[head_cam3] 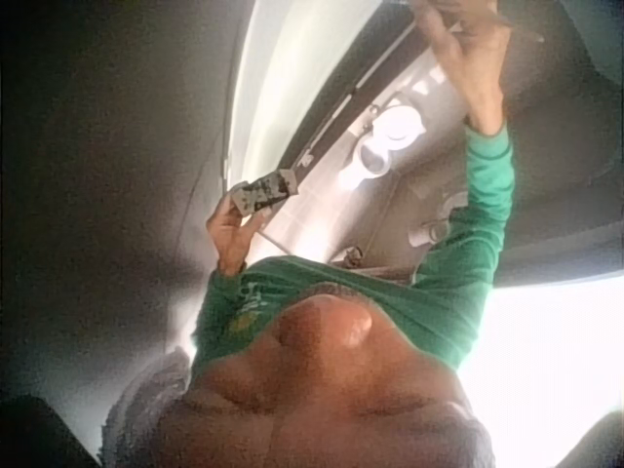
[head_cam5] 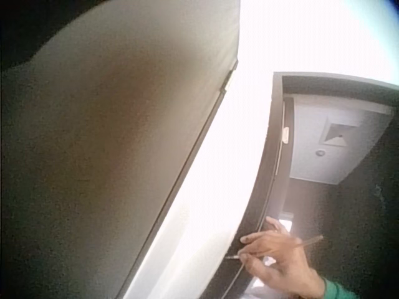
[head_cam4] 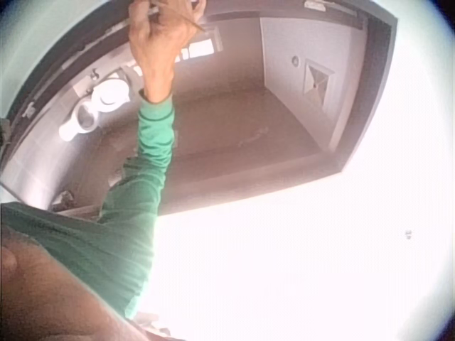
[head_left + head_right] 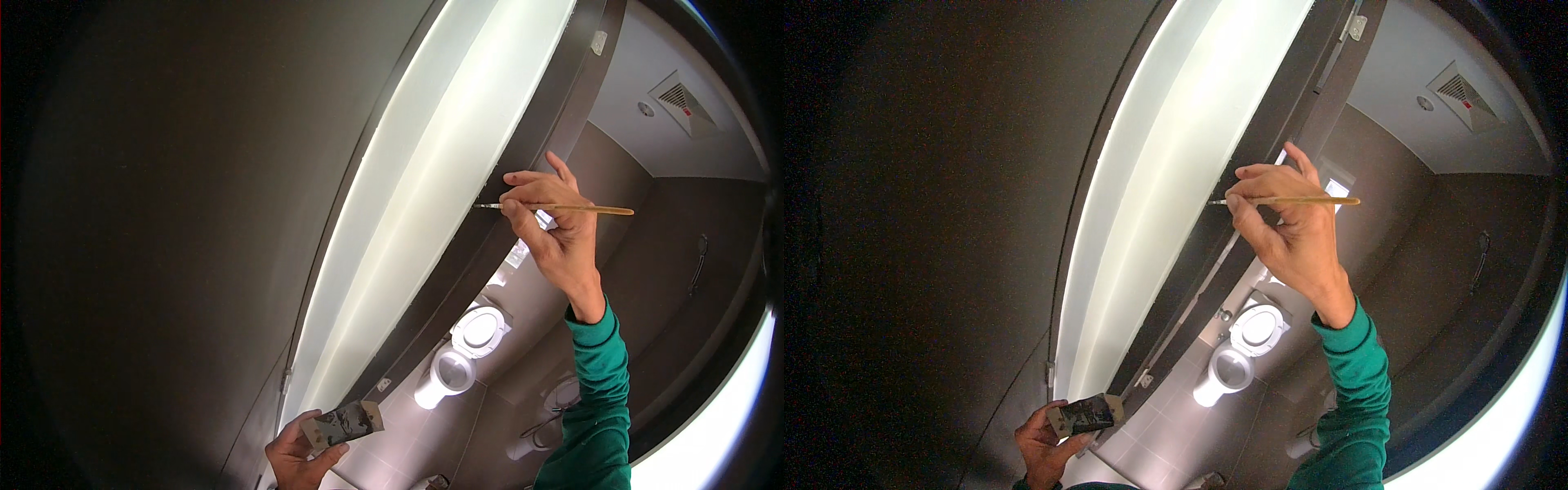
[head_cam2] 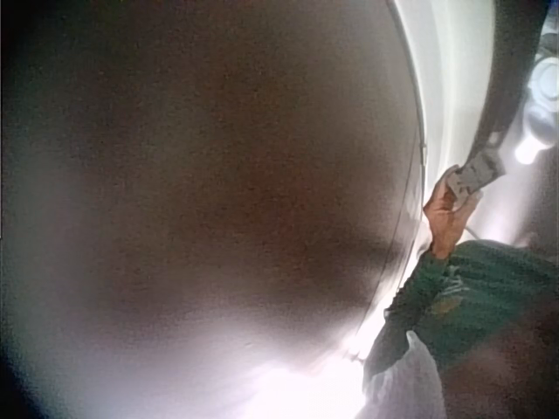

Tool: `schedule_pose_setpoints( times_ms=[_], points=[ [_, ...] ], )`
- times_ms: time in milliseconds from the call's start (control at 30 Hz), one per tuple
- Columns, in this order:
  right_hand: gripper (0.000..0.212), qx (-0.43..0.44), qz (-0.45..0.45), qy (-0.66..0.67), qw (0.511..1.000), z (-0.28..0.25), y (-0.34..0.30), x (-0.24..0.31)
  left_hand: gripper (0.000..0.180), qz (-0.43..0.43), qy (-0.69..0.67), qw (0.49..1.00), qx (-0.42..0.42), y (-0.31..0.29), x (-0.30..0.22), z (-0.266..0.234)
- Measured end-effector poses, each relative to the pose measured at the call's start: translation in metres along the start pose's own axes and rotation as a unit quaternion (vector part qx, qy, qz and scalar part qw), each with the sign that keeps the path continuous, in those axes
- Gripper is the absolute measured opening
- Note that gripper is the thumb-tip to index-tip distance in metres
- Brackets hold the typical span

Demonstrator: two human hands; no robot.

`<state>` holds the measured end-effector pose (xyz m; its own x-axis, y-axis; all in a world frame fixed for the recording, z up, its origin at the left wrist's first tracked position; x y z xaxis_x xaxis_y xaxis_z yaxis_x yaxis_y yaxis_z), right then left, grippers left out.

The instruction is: The person sits on the floor and prepares painting tools, including a brush and a small container of dark paint. They then paint the edges and frames of two different doors, applying the paint carefully along the trim and corners.

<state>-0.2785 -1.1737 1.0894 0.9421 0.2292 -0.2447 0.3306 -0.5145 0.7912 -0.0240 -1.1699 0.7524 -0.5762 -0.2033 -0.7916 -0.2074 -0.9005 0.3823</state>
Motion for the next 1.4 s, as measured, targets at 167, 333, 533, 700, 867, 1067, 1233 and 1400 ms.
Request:
schedule_pose_setpoints(
  times_ms=[167,333,533,700,867,1067,1233,1400],
  points=[
    [0.003,-0.007,-0.006,-0.007,1.000,0.0014,0.0013,0.0002,0.049,0.008,0.012,1.000,0.007,-0.0001,0.0022,-0.0029],
    [0.005,-0.020,-0.002,-0.014,1.000,-0.0003,0.0017,-0.0037,0.049,0.019,0.010,1.000,0.007,-0.0010,0.0043,-0.0039],
    [0.005,-0.037,0.011,0.007,0.999,0.0008,0.0040,-0.0061,0.048,0.014,0.011,1.000,0.002,-0.0010,0.0004,-0.0041],
    [0.003,-0.038,0.014,0.014,0.999,-0.0036,0.0023,-0.0072,0.049,0.013,0.013,1.000,0.005,-0.0014,0.0007,-0.0038],
    [0.005,-0.045,0.009,0.004,0.999,-0.0027,0.0030,-0.0079,0.050,0.009,0.006,1.000,-0.001,-0.0014,0.0021,-0.0033],
    [0.005,-0.049,0.014,-0.002,0.999,-0.0015,0.0026,-0.0081,0.049,0.013,0.051,0.999,0.000,0.0020,0.0044,-0.0012],
    [0.005,-0.050,0.018,-0.003,0.999,0.0004,0.0048,-0.0073,0.049,0.011,0.002,1.000,-0.001,-0.0011,0.0029,-0.0039],
    [0.004,-0.042,0.032,0.029,0.998,-0.0008,0.0034,-0.0069,0.049,0.002,-0.001,1.000,0.002,-0.0003,0.0019,-0.0041]
  ],
)
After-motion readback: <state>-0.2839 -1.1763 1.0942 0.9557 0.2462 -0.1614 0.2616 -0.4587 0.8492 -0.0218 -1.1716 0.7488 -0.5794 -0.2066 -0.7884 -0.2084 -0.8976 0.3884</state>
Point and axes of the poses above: each hand's wrist, its own y-axis towards the middle knuckle, its own z-axis out of the palm, x = y × z, the point moved 1 cm from there along y, towards the middle knuckle, and after that the axes turned 10 degrees about z, right-handed, at the moved point
